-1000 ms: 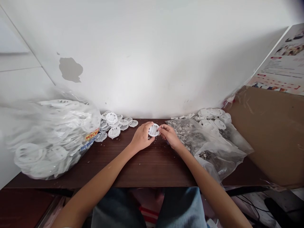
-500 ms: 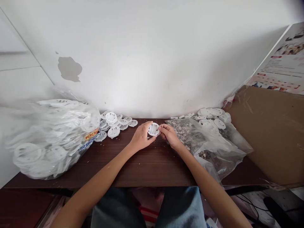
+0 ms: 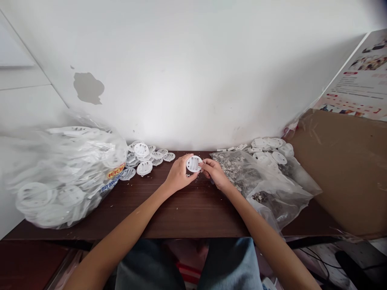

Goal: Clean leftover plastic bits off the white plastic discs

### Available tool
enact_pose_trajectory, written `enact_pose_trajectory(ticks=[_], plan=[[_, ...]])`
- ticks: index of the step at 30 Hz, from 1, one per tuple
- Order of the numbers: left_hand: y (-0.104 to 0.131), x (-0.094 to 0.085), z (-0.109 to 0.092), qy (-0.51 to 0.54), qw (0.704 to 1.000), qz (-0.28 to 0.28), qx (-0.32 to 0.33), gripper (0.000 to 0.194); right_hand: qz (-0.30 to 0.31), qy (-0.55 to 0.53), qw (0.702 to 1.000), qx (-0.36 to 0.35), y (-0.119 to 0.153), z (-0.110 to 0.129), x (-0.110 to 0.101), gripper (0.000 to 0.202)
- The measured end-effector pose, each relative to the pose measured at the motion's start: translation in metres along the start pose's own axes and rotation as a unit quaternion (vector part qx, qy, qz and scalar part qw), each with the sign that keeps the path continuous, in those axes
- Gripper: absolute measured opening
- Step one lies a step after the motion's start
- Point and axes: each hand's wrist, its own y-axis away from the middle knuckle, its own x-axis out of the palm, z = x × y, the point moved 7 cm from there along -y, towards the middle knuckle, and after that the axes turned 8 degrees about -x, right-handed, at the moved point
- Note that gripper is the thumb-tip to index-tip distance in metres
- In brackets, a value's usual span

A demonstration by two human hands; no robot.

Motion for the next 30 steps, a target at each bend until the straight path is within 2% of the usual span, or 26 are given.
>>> enact_pose_trajectory(ticks=[3,7,12,15,17,20,22,24,26,30], plan=[[-0.001,0.000,-0.001,-0.002,1.000,0.006,0.012,0.076,-0.002,0.016,1.000,-0.004,0.000,0.001,0.002,0.040],[-0.001,0.003,-0.001,-0.035,0.998,0.046,0.016,0.079,-0.015,0.047,0.999,-0.008,0.000,0.000,0.002,0.042],[-0.006,0.003,0.000,-0.080,0.994,0.074,0.005,0.062,-0.011,0.064,0.998,-0.002,-0.001,-0.004,0.001,0.040],[-0.020,-0.006,0.003,-0.118,0.990,0.083,-0.004,0.058,-0.022,0.065,0.998,0.007,-0.003,-0.007,-0.002,0.041],[-0.036,-0.021,0.019,-0.164,0.980,0.092,-0.058,0.060,-0.040,0.061,0.997,0.020,-0.003,-0.009,-0.005,0.041],[-0.060,-0.058,0.062,-0.251,0.947,0.085,-0.180,0.071,-0.064,0.047,0.996,0.042,-0.004,-0.012,-0.009,0.039],[-0.071,-0.082,0.090,-0.305,0.922,0.082,-0.226,0.071,-0.066,0.047,0.996,0.043,-0.004,-0.013,-0.009,0.038],[-0.074,-0.099,0.118,-0.347,0.894,0.098,-0.264,0.069,-0.058,0.062,0.996,0.042,-0.004,-0.014,-0.007,0.037],[-0.069,-0.108,0.141,-0.381,0.867,0.119,-0.300,0.067,-0.049,0.073,0.995,0.042,-0.003,-0.015,-0.004,0.036],[-0.053,-0.109,0.170,-0.421,0.829,0.153,-0.334,0.064,-0.039,0.058,0.996,0.054,-0.002,-0.014,-0.001,0.034]])
